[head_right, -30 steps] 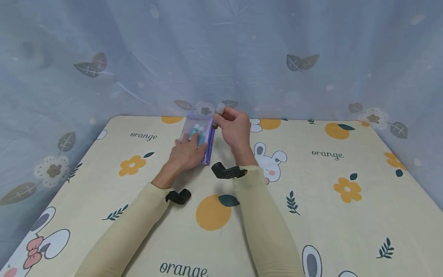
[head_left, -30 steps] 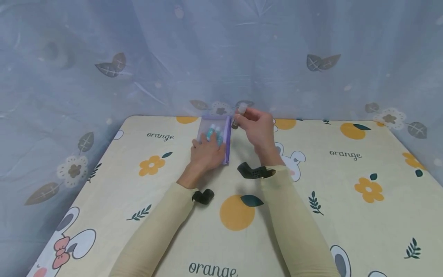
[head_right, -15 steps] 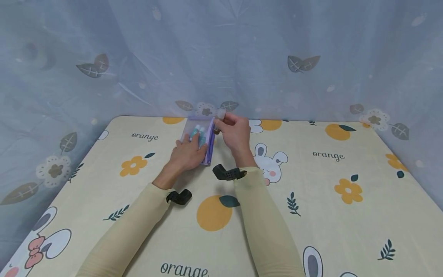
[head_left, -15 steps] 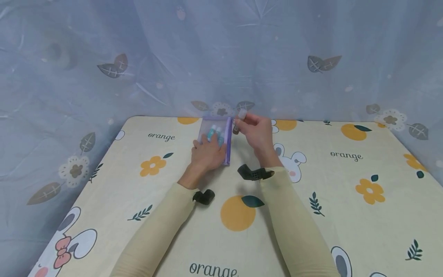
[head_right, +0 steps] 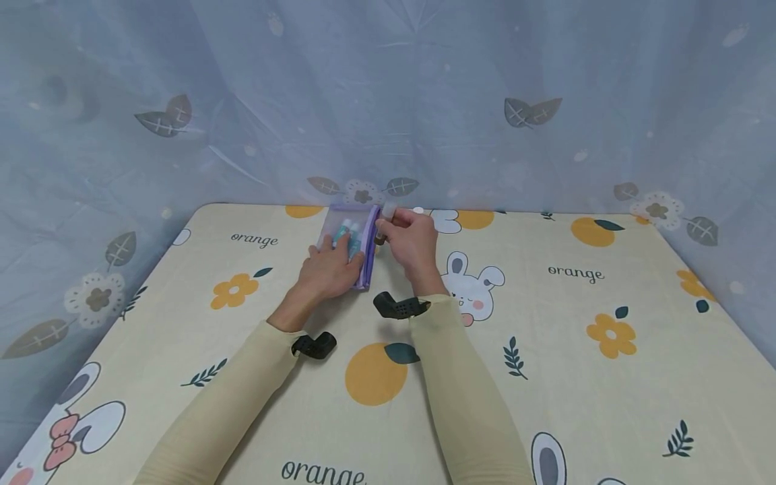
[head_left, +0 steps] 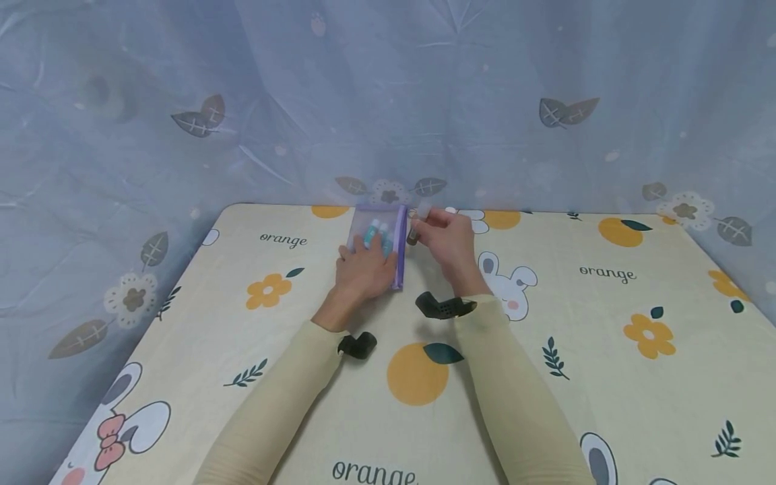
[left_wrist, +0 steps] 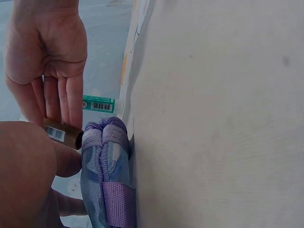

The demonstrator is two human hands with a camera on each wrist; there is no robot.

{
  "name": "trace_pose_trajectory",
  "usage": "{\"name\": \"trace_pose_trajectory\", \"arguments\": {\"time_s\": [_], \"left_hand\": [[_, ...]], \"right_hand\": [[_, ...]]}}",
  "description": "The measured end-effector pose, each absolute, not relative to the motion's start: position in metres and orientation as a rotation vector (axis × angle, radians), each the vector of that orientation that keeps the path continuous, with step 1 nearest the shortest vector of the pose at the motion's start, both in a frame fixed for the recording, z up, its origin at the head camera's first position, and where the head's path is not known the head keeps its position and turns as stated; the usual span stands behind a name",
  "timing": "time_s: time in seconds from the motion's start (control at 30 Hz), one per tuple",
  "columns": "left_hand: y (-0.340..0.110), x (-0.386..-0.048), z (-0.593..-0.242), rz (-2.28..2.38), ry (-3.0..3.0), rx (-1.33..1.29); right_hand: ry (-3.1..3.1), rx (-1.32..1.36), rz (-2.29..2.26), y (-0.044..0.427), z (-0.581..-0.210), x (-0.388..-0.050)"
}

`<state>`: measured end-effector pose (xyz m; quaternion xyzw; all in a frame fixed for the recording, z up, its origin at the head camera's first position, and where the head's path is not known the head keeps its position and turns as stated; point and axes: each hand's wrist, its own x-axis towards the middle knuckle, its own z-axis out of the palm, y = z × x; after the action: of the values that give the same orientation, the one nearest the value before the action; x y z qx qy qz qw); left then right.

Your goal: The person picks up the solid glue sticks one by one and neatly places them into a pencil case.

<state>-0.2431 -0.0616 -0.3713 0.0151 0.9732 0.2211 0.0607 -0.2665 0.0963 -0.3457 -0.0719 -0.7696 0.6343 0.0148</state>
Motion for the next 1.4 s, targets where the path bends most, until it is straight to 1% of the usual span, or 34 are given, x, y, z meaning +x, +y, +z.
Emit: {"name": "trace_pose_trajectory", "arguments": {"time_s": [0.5,0.77,0.83,1.07,1.27,1.4], "left_hand": [[-0.062,-0.242,-0.371,0.676,2.949,0.051],[-0.062,-0.245,-0.372,0.669,2.941,0.048],[-0.062,-0.248,-0.376,0.664,2.945,0.048],[-0.062,-0.244,-0.372,0.663,2.938,0.043],[-0.064,-0.255,-0.384,0.674,2.941,0.048],[-0.065,-0.257,-0.385,0.683,2.933,0.046]], "right_hand": [[-2.433,-0.206,1.939,0.095,-0.361,-0.270],[-2.505,-0.214,1.838,0.091,-0.368,-0.274],[-2.535,-0.220,1.800,0.090,-0.369,-0.275],[-2.631,-0.308,1.772,0.085,-0.371,-0.273],[-2.634,-0.317,1.766,0.084,-0.371,-0.273],[-2.633,-0.314,1.762,0.084,-0.372,-0.274]]}}
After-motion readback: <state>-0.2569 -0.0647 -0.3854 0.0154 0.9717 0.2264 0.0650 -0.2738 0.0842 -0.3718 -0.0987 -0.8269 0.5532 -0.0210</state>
